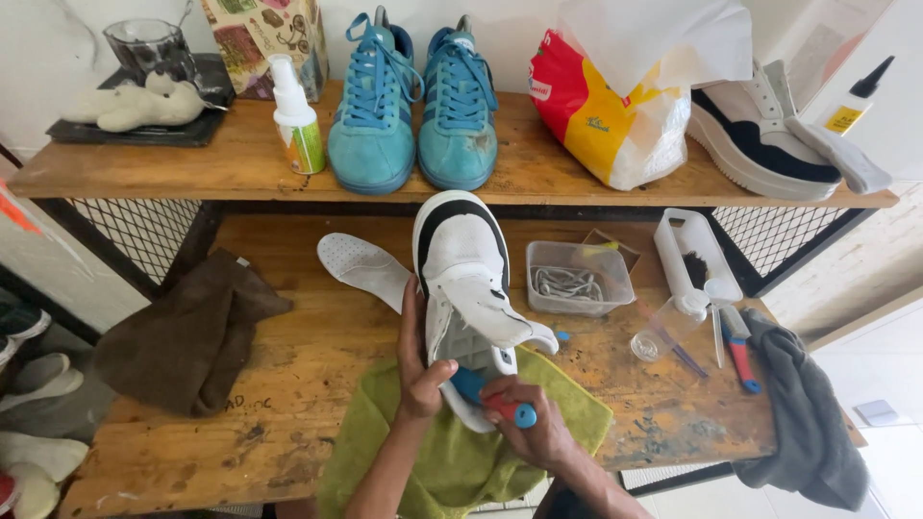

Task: A person cleans a white and black sneaker by brushing it with a small brush and wiping it with a cloth on a wooden workbench.

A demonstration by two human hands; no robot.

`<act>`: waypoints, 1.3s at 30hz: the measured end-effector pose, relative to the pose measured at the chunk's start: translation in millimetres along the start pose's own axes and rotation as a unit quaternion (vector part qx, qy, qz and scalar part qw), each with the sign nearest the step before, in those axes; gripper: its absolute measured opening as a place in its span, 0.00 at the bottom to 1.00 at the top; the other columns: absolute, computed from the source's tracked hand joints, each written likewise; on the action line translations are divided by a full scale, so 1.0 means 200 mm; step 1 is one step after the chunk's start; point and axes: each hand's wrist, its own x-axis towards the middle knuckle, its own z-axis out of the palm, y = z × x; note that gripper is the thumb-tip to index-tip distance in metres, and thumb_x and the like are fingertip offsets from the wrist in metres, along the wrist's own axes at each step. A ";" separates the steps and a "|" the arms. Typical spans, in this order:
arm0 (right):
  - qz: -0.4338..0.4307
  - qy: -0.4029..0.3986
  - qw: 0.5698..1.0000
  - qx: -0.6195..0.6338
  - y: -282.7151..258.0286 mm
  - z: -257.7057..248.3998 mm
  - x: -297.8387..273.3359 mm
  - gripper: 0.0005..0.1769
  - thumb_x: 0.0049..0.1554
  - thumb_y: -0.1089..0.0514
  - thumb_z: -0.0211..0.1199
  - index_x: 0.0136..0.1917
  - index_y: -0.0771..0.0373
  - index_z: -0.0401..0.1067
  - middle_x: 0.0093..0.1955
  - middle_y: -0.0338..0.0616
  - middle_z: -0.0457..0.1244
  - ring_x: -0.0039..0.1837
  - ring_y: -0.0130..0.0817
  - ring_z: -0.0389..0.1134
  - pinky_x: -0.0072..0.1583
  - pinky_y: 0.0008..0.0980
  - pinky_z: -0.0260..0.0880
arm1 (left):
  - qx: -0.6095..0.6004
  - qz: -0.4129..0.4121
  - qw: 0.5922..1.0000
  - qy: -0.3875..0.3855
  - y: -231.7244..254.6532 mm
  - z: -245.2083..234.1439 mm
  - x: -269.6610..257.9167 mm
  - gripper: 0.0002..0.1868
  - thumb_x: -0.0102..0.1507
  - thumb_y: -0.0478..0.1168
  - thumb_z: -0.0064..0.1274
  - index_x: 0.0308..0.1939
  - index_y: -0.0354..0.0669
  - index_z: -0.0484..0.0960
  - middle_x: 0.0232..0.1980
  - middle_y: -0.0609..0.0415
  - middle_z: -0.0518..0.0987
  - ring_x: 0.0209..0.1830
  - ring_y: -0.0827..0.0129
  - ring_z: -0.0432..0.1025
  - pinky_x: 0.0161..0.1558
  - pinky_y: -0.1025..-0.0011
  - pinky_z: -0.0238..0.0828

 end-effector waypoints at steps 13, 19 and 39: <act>0.023 -0.122 0.989 -0.075 -0.20 -0.23 0.20 0.15 0.61 0.50 0.62 0.56 0.62 0.74 0.51 0.42 0.74 0.48 0.35 0.79 0.50 0.28 0.82 | 0.240 -0.090 0.962 -0.096 -0.15 -0.12 -0.18 0.68 0.57 0.58 0.63 0.80 0.39 0.26 0.85 0.35 0.40 0.85 0.46 0.39 0.78 0.54 0.42; 0.153 -0.191 0.959 -0.140 -0.38 -0.37 0.31 0.05 0.57 0.54 0.65 0.43 0.56 0.75 0.47 0.33 0.75 0.39 0.27 0.77 0.39 0.27 0.76 | 0.306 0.011 0.951 -0.035 -0.21 -0.08 -0.20 0.61 0.53 0.49 0.64 0.79 0.33 0.43 0.81 0.33 0.54 0.82 0.39 0.51 0.78 0.46 0.50; 0.152 0.003 0.980 -0.131 -0.30 -0.27 0.01 0.04 0.56 0.61 0.64 0.39 0.61 0.74 0.48 0.35 0.77 0.33 0.19 0.75 0.36 0.19 0.75 | 0.381 0.024 0.924 -0.004 -0.30 -0.09 -0.19 0.54 0.57 0.62 0.47 0.79 0.34 0.49 0.80 0.33 0.58 0.78 0.38 0.58 0.71 0.46 0.62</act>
